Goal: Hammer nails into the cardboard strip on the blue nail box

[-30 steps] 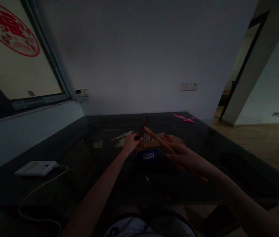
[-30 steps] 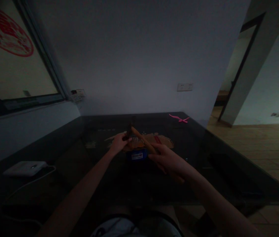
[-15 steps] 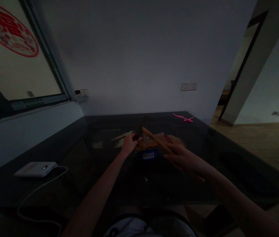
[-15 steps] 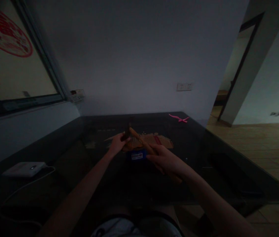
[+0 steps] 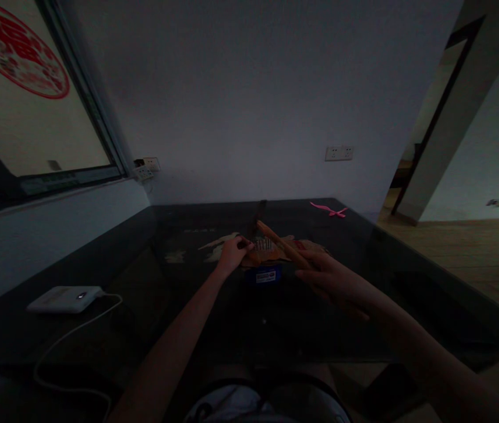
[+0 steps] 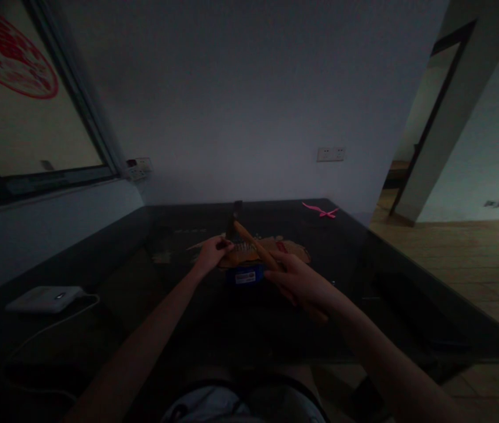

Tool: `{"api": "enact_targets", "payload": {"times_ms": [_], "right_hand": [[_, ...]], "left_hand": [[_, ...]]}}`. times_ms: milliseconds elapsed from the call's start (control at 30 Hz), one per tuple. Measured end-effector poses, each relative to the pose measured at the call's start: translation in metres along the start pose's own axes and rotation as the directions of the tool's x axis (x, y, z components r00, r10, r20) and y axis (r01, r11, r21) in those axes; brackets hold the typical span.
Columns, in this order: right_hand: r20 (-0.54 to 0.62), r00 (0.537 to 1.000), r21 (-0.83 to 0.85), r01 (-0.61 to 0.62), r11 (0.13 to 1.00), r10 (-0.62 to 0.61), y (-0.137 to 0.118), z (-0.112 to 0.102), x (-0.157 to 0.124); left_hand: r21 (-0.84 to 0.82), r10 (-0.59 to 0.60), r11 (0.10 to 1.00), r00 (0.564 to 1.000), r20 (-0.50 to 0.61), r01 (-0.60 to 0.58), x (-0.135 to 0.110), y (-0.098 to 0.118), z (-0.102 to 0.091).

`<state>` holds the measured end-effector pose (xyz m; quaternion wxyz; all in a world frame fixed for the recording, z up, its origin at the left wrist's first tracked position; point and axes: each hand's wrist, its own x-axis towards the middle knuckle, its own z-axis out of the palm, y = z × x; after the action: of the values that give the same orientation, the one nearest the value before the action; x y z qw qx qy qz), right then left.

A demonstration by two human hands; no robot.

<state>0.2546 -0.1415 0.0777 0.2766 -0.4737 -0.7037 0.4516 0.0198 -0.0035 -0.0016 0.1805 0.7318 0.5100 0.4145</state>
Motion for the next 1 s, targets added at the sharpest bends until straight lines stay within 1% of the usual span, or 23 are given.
{"api": "enact_targets", "payload": {"times_ms": [100,200,267,367,433,467,533,600,667,700,733,800,833,867,900,933,967,1000], "right_hand": [[-0.021,1.000,0.039,-0.001,0.999,0.002,0.000,-0.001,-0.002],[-0.056,0.998,0.119,-0.001,0.993,0.007,0.006,0.000,-0.007],[-0.099,0.994,0.178,-0.022,0.984,0.040,0.015,0.001,-0.012],[-0.130,0.989,0.293,-0.028,0.956,0.069,0.033,0.003,-0.022],[-0.174,0.981,0.390,-0.009,0.921,0.083,0.044,0.006,-0.030],[-0.201,0.975,0.438,0.005,0.899,0.093,0.048,0.007,-0.035],[-0.250,0.962,0.528,0.041,0.848,0.109,0.057,0.010,-0.044],[-0.282,0.952,0.606,0.083,0.791,0.117,0.065,0.011,-0.055],[-0.335,0.935,0.650,0.141,0.747,0.115,0.074,0.010,-0.066],[-0.369,0.922,0.655,0.172,0.735,0.113,0.079,0.008,-0.072],[-0.398,0.911,0.652,0.195,0.733,0.111,0.084,0.007,-0.078],[-0.398,0.911,0.638,0.187,0.747,0.112,0.093,0.004,-0.089],[-0.374,0.920,0.635,0.162,0.755,0.117,0.096,0.004,-0.095],[-0.342,0.931,0.640,0.133,0.757,0.126,0.099,0.005,-0.099],[-0.324,0.935,0.652,0.112,0.750,0.141,0.100,0.007,-0.104],[-0.333,0.928,0.672,0.107,0.733,0.170,0.102,0.010,-0.108],[-0.364,0.906,0.701,0.114,0.704,0.216,0.103,0.014,-0.111],[-0.408,0.870,0.733,0.130,0.667,0.278,0.105,0.018,-0.115]], "left_hand": [[-0.010,0.003,1.000,1.000,-0.008,-0.003,0.000,0.000,0.000],[-0.027,0.034,0.999,0.999,-0.003,-0.034,-0.001,-0.002,0.002],[-0.116,0.059,0.992,0.998,0.013,-0.057,-0.001,-0.005,0.003],[-0.296,0.093,0.952,0.995,0.042,-0.077,-0.001,-0.008,0.003],[-0.359,0.104,0.929,0.994,0.029,-0.087,-0.002,-0.009,0.000],[-0.372,0.100,0.924,0.995,0.004,-0.091,-0.004,-0.009,-0.003],[-0.391,0.068,0.915,0.994,-0.088,-0.098,-0.013,-0.009,-0.011],[-0.426,0.000,0.901,0.979,-0.204,-0.088,-0.026,-0.014,-0.018],[-0.512,-0.133,0.858,0.949,-0.286,-0.034,-0.041,-0.022,-0.022],[-0.579,-0.228,0.815,0.930,-0.288,0.021,-0.048,-0.027,-0.023],[-0.659,-0.333,0.746,0.911,-0.245,0.096,-0.054,-0.031,-0.024],[-0.768,-0.491,0.579,0.869,-0.061,0.273,-0.066,-0.038,-0.022],[-0.780,-0.514,0.520,0.857,0.041,0.348,-0.070,-0.039,-0.019],[-0.768,-0.507,0.490,0.851,0.133,0.412,-0.074,-0.039,-0.016],[-0.741,-0.477,0.496,0.855,0.204,0.454,-0.077,-0.039,-0.013],[-0.705,-0.435,0.530,0.865,0.250,0.471,-0.080,-0.039,-0.009],[-0.668,-0.394,0.582,0.879,0.267,0.464,-0.082,-0.039,-0.004],[-0.631,-0.360,0.641,0.897,0.257,0.438,-0.084,-0.039,0.001]]}}
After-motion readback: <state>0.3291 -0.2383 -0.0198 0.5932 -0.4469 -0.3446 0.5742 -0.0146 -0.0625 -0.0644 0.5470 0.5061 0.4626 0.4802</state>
